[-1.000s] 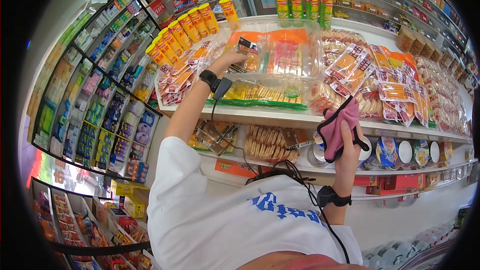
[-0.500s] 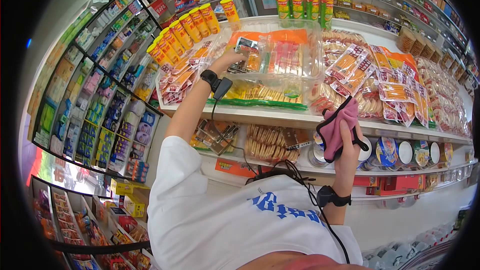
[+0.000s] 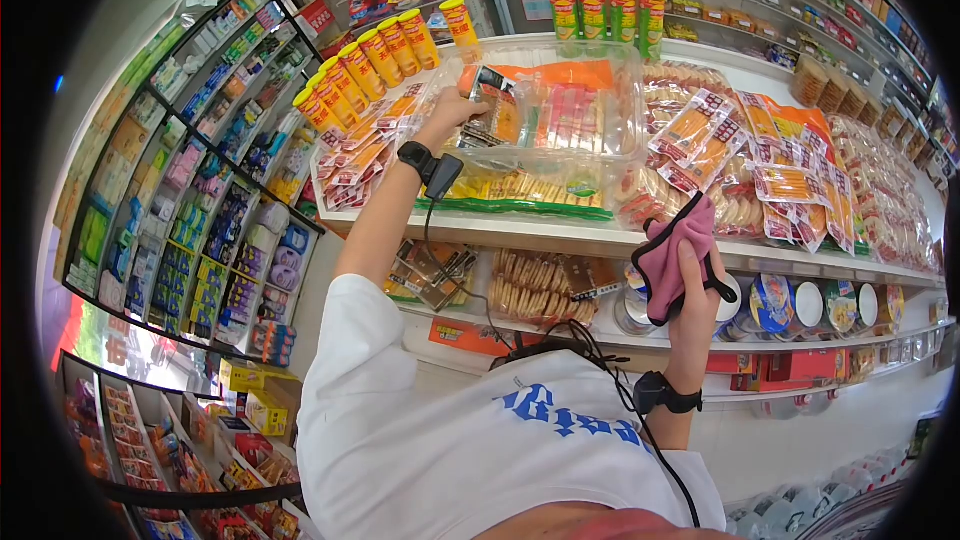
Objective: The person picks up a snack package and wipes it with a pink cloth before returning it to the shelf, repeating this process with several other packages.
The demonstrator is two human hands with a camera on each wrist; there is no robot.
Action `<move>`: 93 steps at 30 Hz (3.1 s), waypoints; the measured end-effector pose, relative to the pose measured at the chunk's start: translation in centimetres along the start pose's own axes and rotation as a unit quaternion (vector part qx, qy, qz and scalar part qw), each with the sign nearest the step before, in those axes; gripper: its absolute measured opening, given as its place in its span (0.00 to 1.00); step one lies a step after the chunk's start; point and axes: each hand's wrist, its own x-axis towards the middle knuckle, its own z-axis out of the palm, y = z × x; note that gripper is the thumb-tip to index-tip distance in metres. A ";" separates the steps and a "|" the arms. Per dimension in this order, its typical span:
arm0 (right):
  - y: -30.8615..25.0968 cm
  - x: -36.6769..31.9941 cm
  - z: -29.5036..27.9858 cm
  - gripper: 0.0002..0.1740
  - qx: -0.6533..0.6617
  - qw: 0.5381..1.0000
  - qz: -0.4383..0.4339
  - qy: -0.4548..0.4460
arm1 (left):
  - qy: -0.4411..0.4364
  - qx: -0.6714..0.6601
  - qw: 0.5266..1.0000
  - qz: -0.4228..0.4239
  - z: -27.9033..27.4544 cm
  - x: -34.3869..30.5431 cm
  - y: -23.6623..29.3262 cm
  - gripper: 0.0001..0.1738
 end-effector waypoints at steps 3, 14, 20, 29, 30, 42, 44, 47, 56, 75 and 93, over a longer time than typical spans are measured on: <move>0.2 0.1 0.0 0.20 -0.029 0.999 -0.023 0.009 | -0.035 0.019 0.999 0.022 -1.1 -0.5 0.9 0.17; 0.2 1.4 -0.1 0.28 0.067 0.996 0.026 0.054 | 0.214 -0.065 0.937 0.270 -3.0 -8.3 8.7 0.14; 2.0 2.7 0.7 0.41 -0.404 0.895 -0.189 0.021 | 0.002 -0.432 0.882 0.190 -0.4 -20.4 15.9 0.21; 0.0 1.2 7.7 0.14 -0.182 0.962 0.109 -0.170 | -0.099 -0.464 0.875 0.093 4.5 -26.5 14.5 0.26; 0.4 1.2 7.4 0.13 -0.187 0.957 0.080 -0.206 | -0.117 -0.481 0.866 0.068 4.1 -26.8 14.4 0.26; 1.0 1.3 7.4 0.22 -0.330 0.921 -0.172 -0.118 | -0.036 -0.609 0.793 -0.001 5.6 -27.0 15.4 0.21; 0.2 0.4 10.4 0.27 -0.478 0.763 -0.396 -0.182 | -0.106 -0.646 0.754 -0.056 7.0 -27.2 15.3 0.21; 1.1 1.0 9.5 0.34 -0.468 0.778 -0.334 -0.255 | -0.097 -0.553 0.828 -0.008 7.3 -27.8 16.8 0.25; 1.5 1.7 10.2 0.35 -0.305 0.888 -0.321 -0.124 | -0.180 -0.563 0.806 -0.030 9.8 -28.9 17.4 0.24; -1.0 2.8 8.5 0.22 -0.465 0.753 -0.403 -0.232 | -0.288 -0.349 0.889 0.075 9.8 -28.9 15.5 0.32; 2.7 2.5 9.6 0.36 -0.368 0.859 -0.324 -0.150 | -0.151 -0.768 0.620 -0.056 8.9 -26.4 17.0 0.31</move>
